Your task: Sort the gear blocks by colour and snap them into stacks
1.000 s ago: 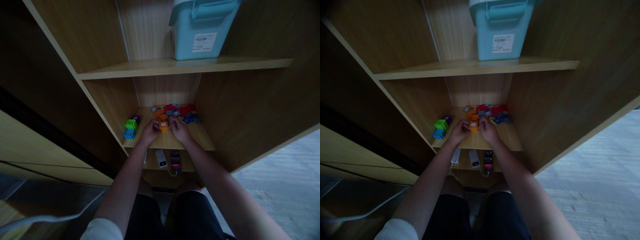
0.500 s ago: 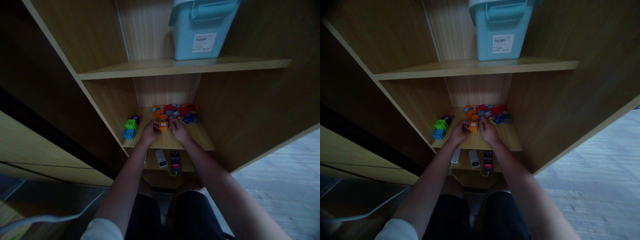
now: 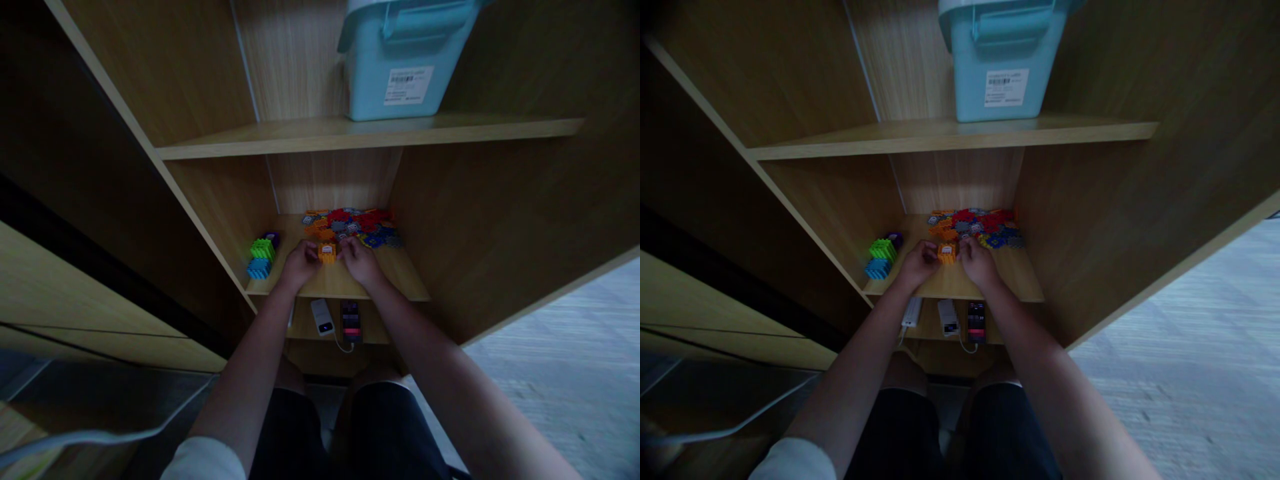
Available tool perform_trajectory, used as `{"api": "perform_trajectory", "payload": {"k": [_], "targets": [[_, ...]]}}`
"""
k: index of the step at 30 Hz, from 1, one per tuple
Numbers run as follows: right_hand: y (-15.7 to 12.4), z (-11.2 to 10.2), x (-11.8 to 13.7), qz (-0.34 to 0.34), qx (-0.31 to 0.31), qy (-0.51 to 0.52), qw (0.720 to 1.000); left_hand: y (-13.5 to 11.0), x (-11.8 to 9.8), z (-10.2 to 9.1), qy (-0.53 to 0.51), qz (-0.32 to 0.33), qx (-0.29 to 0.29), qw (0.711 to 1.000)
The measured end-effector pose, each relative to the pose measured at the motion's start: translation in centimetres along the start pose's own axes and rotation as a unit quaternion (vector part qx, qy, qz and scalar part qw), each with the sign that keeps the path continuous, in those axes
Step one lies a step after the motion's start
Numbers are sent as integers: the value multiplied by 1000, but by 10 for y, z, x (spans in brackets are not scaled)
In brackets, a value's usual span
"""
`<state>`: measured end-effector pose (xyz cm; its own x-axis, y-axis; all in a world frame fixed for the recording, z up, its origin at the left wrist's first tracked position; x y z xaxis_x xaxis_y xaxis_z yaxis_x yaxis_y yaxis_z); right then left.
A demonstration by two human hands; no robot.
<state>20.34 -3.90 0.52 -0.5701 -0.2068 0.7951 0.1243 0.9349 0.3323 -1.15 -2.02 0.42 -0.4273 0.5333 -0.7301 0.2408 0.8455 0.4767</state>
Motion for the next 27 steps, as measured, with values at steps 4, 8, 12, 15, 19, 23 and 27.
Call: {"api": "perform_trajectory", "payload": {"k": [4,8,12,15,19,23,27], "targets": [[-1,-1,1,-5,5,0,1000,0,0,0,-10,-1,0,1000],[-1,-1,1,-13,3,7,1000,0,1,0,-19,-2,4,1000],[-1,0,0,-8,6,5,1000,0,-2,-1,-16,3,0,1000],[-1,0,-1,-9,3,3,1000,0,-5,-2,-10,4,-1,1000],[0,0,0,-13,2,6,1000,0,-5,-2,-2,-6,0,1000],[0,0,0,-8,5,6,1000,0,-4,-1,3,0,2,1000],[0,0,1,-9,8,6,1000,0,-4,-1,4,-1,-1,1000]]}}
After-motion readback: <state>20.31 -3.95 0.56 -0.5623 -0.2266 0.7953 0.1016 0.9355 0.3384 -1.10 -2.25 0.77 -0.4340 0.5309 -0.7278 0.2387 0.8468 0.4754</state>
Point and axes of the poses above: each hand's wrist, its own y-axis towards the middle knuckle, its own z-axis out of the palm, x = y × z, the point moved 1 cm from there along y, towards the middle knuckle, and after that the axes turned 9 degrees about z, right-handed, at the moved point
